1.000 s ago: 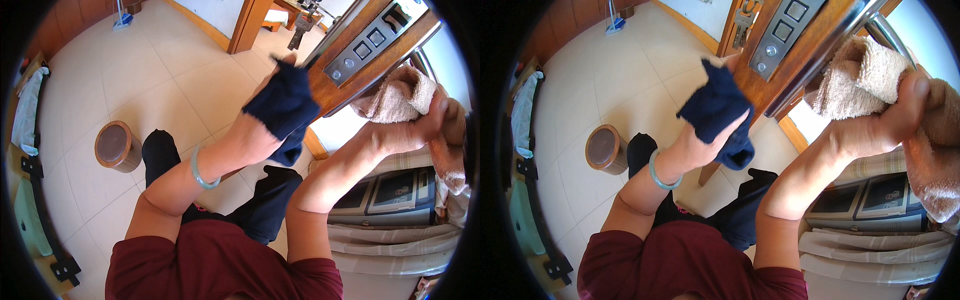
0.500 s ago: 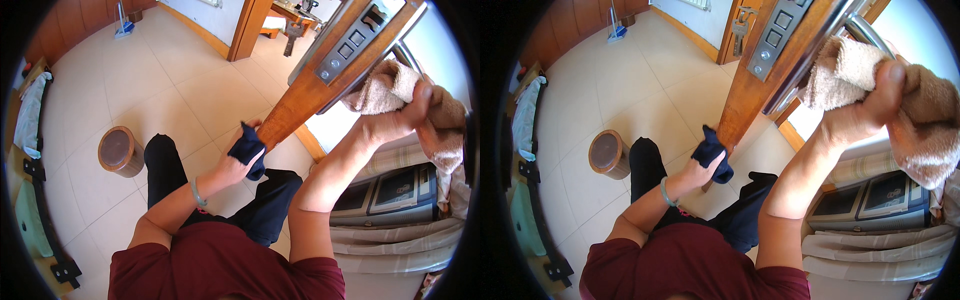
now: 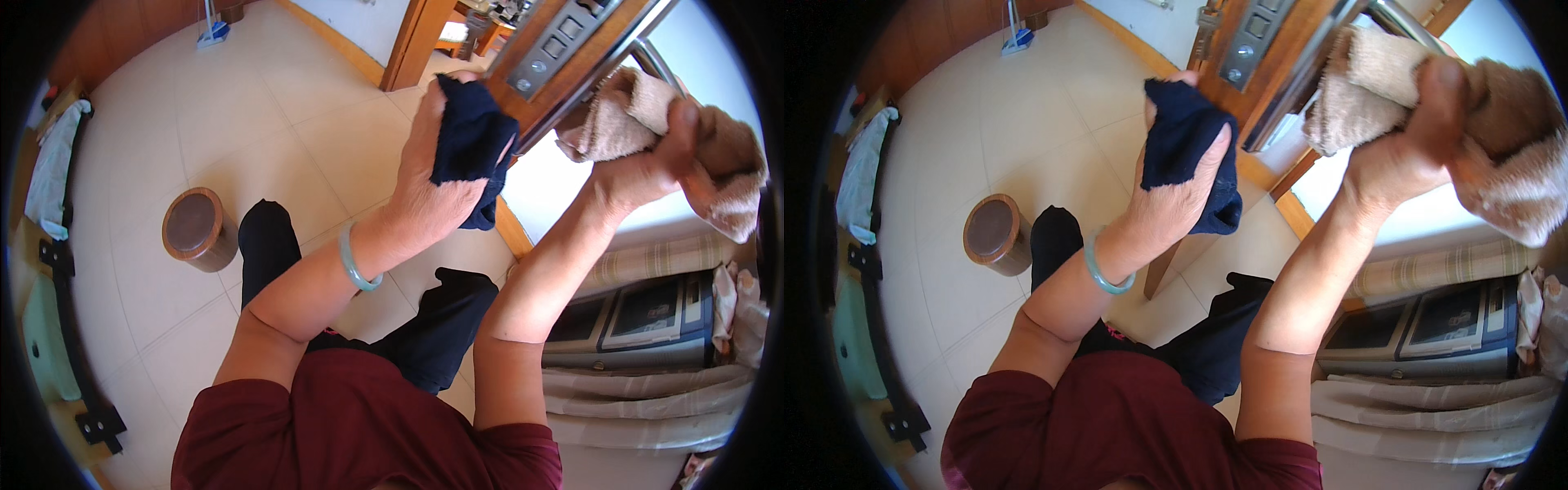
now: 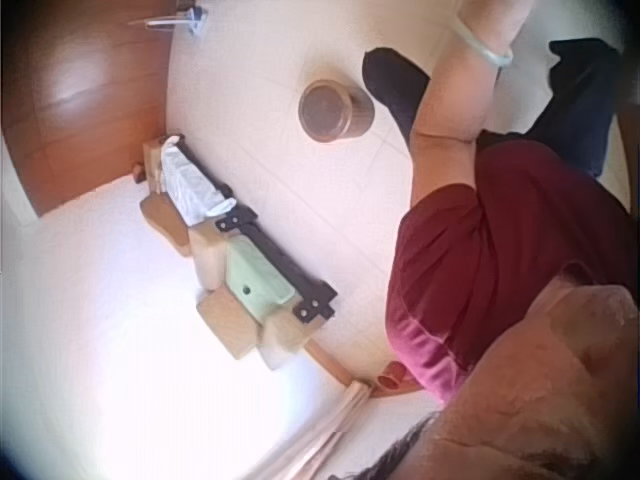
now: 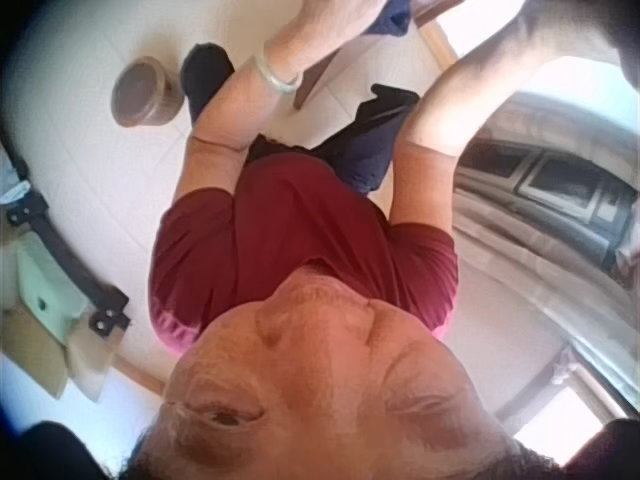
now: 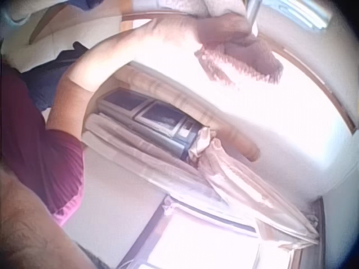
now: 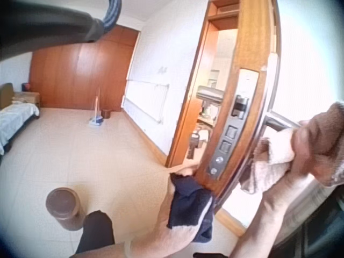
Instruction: The person wipes the surface of a wooden door with a light-colored cloth, then switches to a dark cloth to clean the door's edge and handle area. The person moves around the door to reach different sections while maintaining a consistent wiping motion.
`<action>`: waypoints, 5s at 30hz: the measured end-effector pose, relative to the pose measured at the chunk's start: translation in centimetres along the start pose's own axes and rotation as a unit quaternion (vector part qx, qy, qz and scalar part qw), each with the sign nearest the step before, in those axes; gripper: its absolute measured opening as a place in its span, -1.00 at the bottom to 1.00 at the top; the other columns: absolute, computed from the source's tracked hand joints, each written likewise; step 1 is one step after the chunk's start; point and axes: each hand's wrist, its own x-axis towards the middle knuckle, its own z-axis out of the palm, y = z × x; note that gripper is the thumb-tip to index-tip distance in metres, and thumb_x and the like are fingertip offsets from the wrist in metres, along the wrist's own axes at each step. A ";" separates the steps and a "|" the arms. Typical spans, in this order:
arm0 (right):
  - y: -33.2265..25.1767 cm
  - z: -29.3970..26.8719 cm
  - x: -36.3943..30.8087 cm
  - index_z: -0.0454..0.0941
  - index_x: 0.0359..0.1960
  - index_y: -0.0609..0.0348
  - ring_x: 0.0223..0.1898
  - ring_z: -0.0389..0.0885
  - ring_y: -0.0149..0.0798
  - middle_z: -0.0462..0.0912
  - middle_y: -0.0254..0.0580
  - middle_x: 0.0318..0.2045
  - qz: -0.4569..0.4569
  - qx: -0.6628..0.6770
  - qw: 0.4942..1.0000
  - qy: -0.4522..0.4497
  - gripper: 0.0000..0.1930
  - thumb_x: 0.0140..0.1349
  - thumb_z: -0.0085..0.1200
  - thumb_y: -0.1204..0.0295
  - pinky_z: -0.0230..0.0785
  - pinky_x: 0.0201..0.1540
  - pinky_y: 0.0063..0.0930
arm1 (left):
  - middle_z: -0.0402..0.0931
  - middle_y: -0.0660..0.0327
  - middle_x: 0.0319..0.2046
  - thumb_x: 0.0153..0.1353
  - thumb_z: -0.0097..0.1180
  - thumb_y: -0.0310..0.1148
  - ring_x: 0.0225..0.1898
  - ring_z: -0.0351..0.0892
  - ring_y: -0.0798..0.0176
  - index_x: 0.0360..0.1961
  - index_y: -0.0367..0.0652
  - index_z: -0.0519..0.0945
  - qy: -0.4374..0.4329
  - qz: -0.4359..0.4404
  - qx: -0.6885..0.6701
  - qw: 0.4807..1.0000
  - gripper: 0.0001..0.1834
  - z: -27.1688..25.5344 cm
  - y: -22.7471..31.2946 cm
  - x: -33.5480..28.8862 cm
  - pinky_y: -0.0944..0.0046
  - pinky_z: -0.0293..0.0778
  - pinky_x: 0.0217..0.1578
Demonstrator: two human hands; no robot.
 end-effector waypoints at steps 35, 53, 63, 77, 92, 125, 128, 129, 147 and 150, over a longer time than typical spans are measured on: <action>0.2 -1.3 -0.5 0.42 -0.39 0.09 -0.39 0.58 -0.33 0.50 -0.23 -0.43 0.070 0.041 0.995 0.058 -0.81 0.08 0.09 0.28 0.54 -0.21 -0.44 | 0.55 0.27 -0.11 0.27 0.12 -0.12 -0.09 0.49 0.37 -0.01 -0.19 0.52 -0.014 -0.592 -0.209 0.778 -0.59 -9.1 -7.2 -9.3 0.30 0.44 -0.07; 0.0 -1.3 -0.7 0.43 -0.22 0.25 -0.35 0.57 -0.33 0.49 -0.21 -0.42 0.089 0.042 0.994 0.046 -0.66 0.12 0.07 0.22 0.51 -0.21 -0.48 | -0.15 -0.08 0.36 -0.13 0.20 -0.48 0.37 -0.10 -0.09 0.21 -0.34 0.07 -0.061 -0.032 -0.053 0.996 -0.15 0.0 1.5 -7.5 -0.01 -0.17 0.33; -1.5 -1.9 -0.7 0.46 -0.14 0.32 -0.32 0.62 -0.31 0.55 -0.10 -0.35 0.137 0.051 0.987 0.065 -0.47 0.13 0.03 0.02 0.51 -0.22 -0.50 | 0.32 0.04 0.03 0.20 0.07 -0.53 0.10 0.31 0.22 -0.08 -0.23 0.33 -0.015 -0.111 -0.258 0.960 -0.72 0.2 0.1 -5.5 0.24 0.20 0.13; 0.7 -3.7 1.0 0.53 -0.23 0.32 -0.38 0.67 -0.19 0.62 0.07 -0.31 0.179 0.085 0.979 0.057 -0.39 0.04 -0.10 -0.09 0.59 -0.37 -0.42 | 0.20 -0.07 0.22 0.23 0.12 -0.18 0.24 0.25 -0.04 0.27 -0.34 0.16 -0.120 -0.087 -0.189 0.971 -0.29 0.8 -2.5 -6.6 0.19 0.14 0.23; -2.3 -1.1 -0.8 0.44 -0.11 0.08 -0.17 0.54 -0.38 0.55 -0.22 -0.22 0.124 0.115 0.985 0.017 -0.57 0.17 0.03 0.02 0.45 -0.10 -0.55 | -0.01 -0.15 0.32 0.12 0.18 -0.38 0.34 0.02 -0.15 0.31 -0.33 0.00 -0.275 -0.283 -0.166 0.904 -0.18 -0.4 -11.4 -29.3 0.06 -0.06 0.34; -1.3 -2.9 -0.2 0.45 -0.15 0.18 -0.33 0.57 -0.38 0.56 -0.20 -0.38 0.092 0.056 0.980 0.168 -0.53 0.18 0.00 0.00 0.40 -0.23 -0.55 | 0.15 -0.14 0.28 -0.02 0.35 -0.44 0.28 0.22 -0.13 0.23 -0.37 0.20 -0.134 0.004 -0.134 0.982 -0.20 1.1 0.2 -5.1 0.12 0.24 0.22; -1.8 -2.9 0.0 0.45 -0.16 0.19 -0.33 0.57 -0.37 0.56 -0.19 -0.38 0.101 0.058 0.978 0.173 -0.54 0.17 0.01 0.02 0.38 -0.22 -0.54 | 0.30 -0.12 0.12 -0.01 0.37 -0.30 0.08 0.38 -0.11 0.02 -0.38 0.31 -0.043 -0.009 -0.176 0.983 -0.34 2.7 0.9 -2.8 0.15 0.33 0.08; -1.9 -3.0 -0.1 0.45 -0.16 0.19 -0.34 0.57 -0.37 0.56 -0.19 -0.38 0.105 0.061 0.978 0.171 -0.55 0.17 0.01 0.02 0.39 -0.23 -0.54 | 0.30 -0.11 0.10 -0.01 0.37 -0.29 0.06 0.38 -0.10 -0.01 -0.37 0.31 -0.035 -0.009 -0.188 0.982 -0.36 3.1 1.0 -2.6 0.15 0.33 0.08; -1.8 -7.1 0.6 0.37 -0.06 0.21 -0.33 0.54 -0.37 0.53 -0.19 -0.38 0.082 0.172 0.979 0.076 -0.48 0.25 -0.09 -0.04 0.40 -0.21 -0.51 | -0.15 -0.22 0.37 0.29 0.00 -0.27 0.38 -0.05 -0.17 0.35 -0.42 -0.13 -0.214 -0.192 -0.216 0.933 -0.21 3.5 0.0 -13.7 0.03 -0.06 0.33; -1.9 -6.3 0.6 0.42 -0.10 0.19 -0.33 0.54 -0.38 0.54 -0.21 -0.39 0.074 0.090 0.986 0.119 -0.49 0.24 -0.08 -0.04 0.38 -0.21 -0.53 | -0.10 -0.19 0.36 0.22 -0.02 -0.42 0.36 0.01 -0.13 0.35 -0.41 -0.08 -0.199 -0.198 -0.203 0.938 -0.24 3.5 0.8 -12.9 0.06 -0.03 0.32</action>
